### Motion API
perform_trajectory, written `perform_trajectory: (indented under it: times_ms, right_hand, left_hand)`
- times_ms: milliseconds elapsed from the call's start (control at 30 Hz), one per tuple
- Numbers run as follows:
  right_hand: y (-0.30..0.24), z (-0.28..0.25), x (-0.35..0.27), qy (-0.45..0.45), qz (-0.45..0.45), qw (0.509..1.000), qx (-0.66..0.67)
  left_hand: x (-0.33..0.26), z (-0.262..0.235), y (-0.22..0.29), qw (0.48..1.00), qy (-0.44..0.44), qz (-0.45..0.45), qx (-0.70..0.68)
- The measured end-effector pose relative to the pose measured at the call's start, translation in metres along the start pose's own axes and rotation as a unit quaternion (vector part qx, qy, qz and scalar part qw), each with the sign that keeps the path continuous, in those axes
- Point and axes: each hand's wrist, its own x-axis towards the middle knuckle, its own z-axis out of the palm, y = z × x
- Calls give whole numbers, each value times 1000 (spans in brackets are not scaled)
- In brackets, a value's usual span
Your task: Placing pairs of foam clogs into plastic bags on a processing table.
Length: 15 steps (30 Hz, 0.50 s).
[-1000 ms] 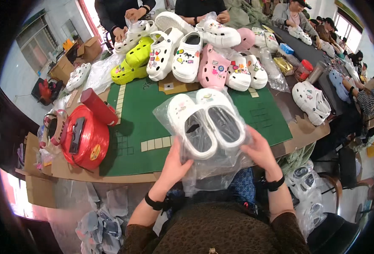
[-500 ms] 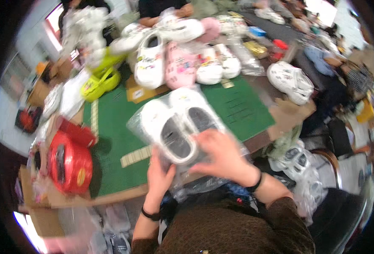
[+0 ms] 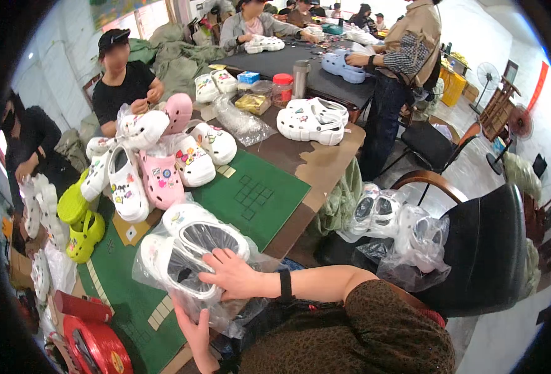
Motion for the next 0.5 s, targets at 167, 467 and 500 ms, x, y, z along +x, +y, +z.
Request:
perform_trajectory:
  times_ms: [167,467,500]
  right_hand:
    - [7,-17,-20,-37,-25,998,34]
    - [23,-162,-106,-3,95,992,-79]
    - [27,-182,-114,27,122,984,-127]
  left_hand:
    - [-6,1,-10,991,76,3,-113]
    - [-4,3,14,999,28,-37,24]
    - [-3,4,15,998,21,-29,48]
